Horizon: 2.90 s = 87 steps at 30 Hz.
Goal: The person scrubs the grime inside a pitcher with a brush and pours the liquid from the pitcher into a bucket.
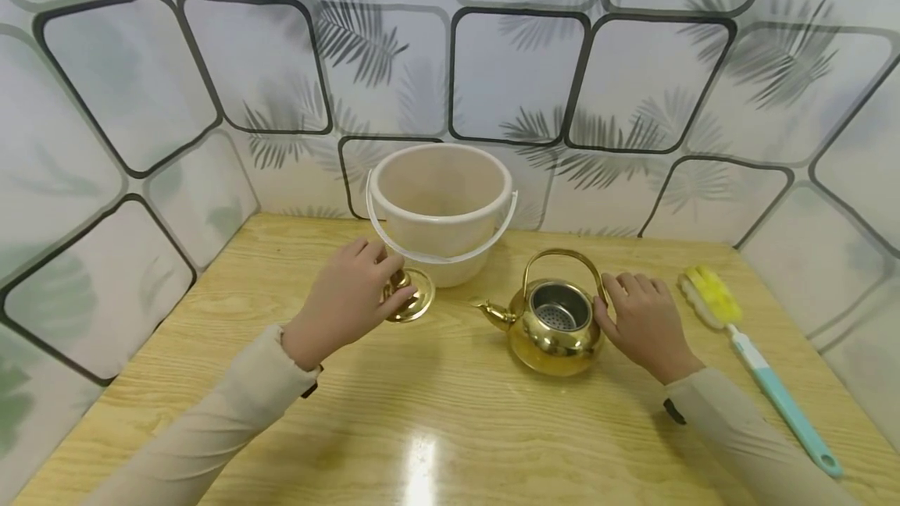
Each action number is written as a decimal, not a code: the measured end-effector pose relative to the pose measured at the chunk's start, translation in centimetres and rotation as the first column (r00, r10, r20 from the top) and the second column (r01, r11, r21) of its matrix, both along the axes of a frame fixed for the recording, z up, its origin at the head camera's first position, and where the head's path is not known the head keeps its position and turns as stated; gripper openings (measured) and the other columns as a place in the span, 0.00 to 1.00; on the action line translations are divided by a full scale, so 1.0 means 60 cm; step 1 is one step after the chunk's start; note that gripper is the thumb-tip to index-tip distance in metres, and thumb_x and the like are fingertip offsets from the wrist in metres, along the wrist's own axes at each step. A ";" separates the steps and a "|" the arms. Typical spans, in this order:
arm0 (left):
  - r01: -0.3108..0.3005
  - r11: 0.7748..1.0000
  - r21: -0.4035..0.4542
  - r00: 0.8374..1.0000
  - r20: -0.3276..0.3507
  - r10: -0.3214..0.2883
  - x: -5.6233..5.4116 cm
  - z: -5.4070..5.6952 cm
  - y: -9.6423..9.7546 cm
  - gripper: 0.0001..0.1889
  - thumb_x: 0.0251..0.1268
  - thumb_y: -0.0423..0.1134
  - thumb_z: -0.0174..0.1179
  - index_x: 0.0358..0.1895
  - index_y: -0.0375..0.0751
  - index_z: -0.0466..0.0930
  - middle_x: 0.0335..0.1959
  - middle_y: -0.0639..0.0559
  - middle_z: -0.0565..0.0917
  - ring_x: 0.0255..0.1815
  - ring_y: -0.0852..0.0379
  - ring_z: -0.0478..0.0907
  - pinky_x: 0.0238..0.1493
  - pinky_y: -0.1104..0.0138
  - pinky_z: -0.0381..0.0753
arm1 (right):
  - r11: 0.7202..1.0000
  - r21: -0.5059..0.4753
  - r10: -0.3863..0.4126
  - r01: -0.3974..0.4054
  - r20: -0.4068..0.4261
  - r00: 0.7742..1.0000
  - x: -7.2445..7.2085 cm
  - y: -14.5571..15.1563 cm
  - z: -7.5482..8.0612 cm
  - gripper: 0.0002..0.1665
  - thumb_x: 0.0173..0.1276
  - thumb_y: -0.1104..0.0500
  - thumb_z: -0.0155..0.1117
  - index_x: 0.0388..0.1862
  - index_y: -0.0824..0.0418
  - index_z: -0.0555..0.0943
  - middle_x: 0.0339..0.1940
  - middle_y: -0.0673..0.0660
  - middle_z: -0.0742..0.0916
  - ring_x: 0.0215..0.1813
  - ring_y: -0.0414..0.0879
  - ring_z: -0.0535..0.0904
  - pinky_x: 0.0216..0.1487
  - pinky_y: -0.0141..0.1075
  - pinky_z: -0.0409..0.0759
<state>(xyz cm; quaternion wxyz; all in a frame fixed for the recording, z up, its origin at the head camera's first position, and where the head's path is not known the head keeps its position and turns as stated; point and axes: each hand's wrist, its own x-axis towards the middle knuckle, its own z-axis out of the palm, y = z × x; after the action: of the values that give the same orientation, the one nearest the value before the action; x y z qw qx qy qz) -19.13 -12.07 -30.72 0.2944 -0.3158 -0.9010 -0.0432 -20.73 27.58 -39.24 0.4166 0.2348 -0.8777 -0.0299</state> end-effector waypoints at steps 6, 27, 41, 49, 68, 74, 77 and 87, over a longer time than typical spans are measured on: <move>-0.059 0.998 -0.007 0.997 0.043 0.059 -0.005 -0.019 -0.047 0.15 0.53 0.51 0.66 0.24 0.46 0.74 0.25 0.51 0.74 0.28 0.51 0.70 0.32 0.62 0.72 | 1.000 -0.004 0.003 -0.003 0.001 1.000 -0.001 0.000 -0.001 0.33 0.70 0.46 0.33 0.39 0.70 0.78 0.27 0.65 0.83 0.29 0.60 0.79 0.32 0.51 0.74; -0.113 0.992 -0.061 0.991 0.062 0.117 -0.054 -0.087 -0.187 0.14 0.49 0.46 0.69 0.24 0.44 0.73 0.24 0.49 0.73 0.25 0.52 0.69 0.27 0.60 0.69 | 1.000 -0.007 0.007 -0.007 0.008 1.000 0.000 -0.001 0.002 0.31 0.69 0.46 0.34 0.38 0.69 0.78 0.27 0.65 0.83 0.29 0.60 0.79 0.31 0.51 0.73; -0.118 0.987 -0.107 0.984 0.119 0.131 -0.067 -0.114 -0.224 0.14 0.49 0.45 0.69 0.24 0.42 0.73 0.22 0.49 0.71 0.23 0.54 0.65 0.25 0.63 0.66 | 1.000 -0.004 0.009 -0.009 0.001 1.000 0.000 -0.001 0.002 0.32 0.71 0.46 0.32 0.37 0.69 0.77 0.26 0.65 0.82 0.27 0.60 0.79 0.31 0.51 0.74; -0.140 0.979 -0.151 0.966 0.195 0.168 -0.068 -0.124 -0.233 0.14 0.52 0.47 0.67 0.24 0.43 0.74 0.22 0.51 0.70 0.22 0.56 0.64 0.23 0.65 0.63 | 1.000 -0.003 0.007 -0.007 0.006 1.000 0.001 -0.002 0.003 0.31 0.70 0.46 0.33 0.38 0.69 0.78 0.27 0.65 0.82 0.28 0.60 0.79 0.31 0.51 0.74; -0.100 0.983 -0.154 0.968 0.211 0.132 -0.061 -0.134 -0.234 0.13 0.52 0.47 0.67 0.23 0.45 0.74 0.22 0.52 0.70 0.23 0.57 0.63 0.24 0.66 0.64 | 1.000 -0.018 0.013 -0.013 0.006 1.000 0.001 -0.003 0.001 0.32 0.70 0.46 0.33 0.39 0.70 0.78 0.27 0.66 0.83 0.28 0.60 0.79 0.32 0.51 0.74; -0.112 0.980 -0.163 0.962 0.230 0.148 -0.061 -0.136 -0.236 0.13 0.52 0.47 0.67 0.23 0.45 0.75 0.23 0.52 0.70 0.23 0.57 0.64 0.24 0.65 0.64 | 1.000 -0.014 0.006 -0.006 0.019 1.000 0.001 -0.002 0.001 0.31 0.69 0.47 0.35 0.40 0.70 0.78 0.28 0.66 0.83 0.29 0.61 0.79 0.32 0.51 0.74; -0.119 0.978 -0.173 0.957 0.243 0.159 -0.062 -0.136 -0.236 0.13 0.52 0.47 0.67 0.23 0.45 0.75 0.23 0.52 0.71 0.24 0.56 0.64 0.24 0.65 0.64 | 1.000 -0.013 0.007 -0.006 0.022 1.000 0.001 -0.001 0.001 0.30 0.69 0.47 0.35 0.39 0.70 0.78 0.27 0.66 0.83 0.28 0.61 0.79 0.32 0.51 0.74; -0.125 0.975 -0.181 0.948 0.270 0.171 -0.064 -0.138 -0.235 0.13 0.52 0.48 0.67 0.22 0.47 0.75 0.24 0.52 0.71 0.25 0.56 0.64 0.25 0.65 0.64 | 1.000 -0.017 0.010 -0.010 0.008 1.000 0.000 -0.001 0.000 0.32 0.70 0.46 0.33 0.39 0.69 0.78 0.27 0.65 0.82 0.28 0.60 0.79 0.32 0.51 0.73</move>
<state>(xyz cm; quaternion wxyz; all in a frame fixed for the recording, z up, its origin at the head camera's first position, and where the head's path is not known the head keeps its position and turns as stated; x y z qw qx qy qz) -23.00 -26.16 -39.02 0.1379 -0.2605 -0.9555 0.0076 -20.76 27.52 -39.24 0.4150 0.2358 -0.8785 -0.0194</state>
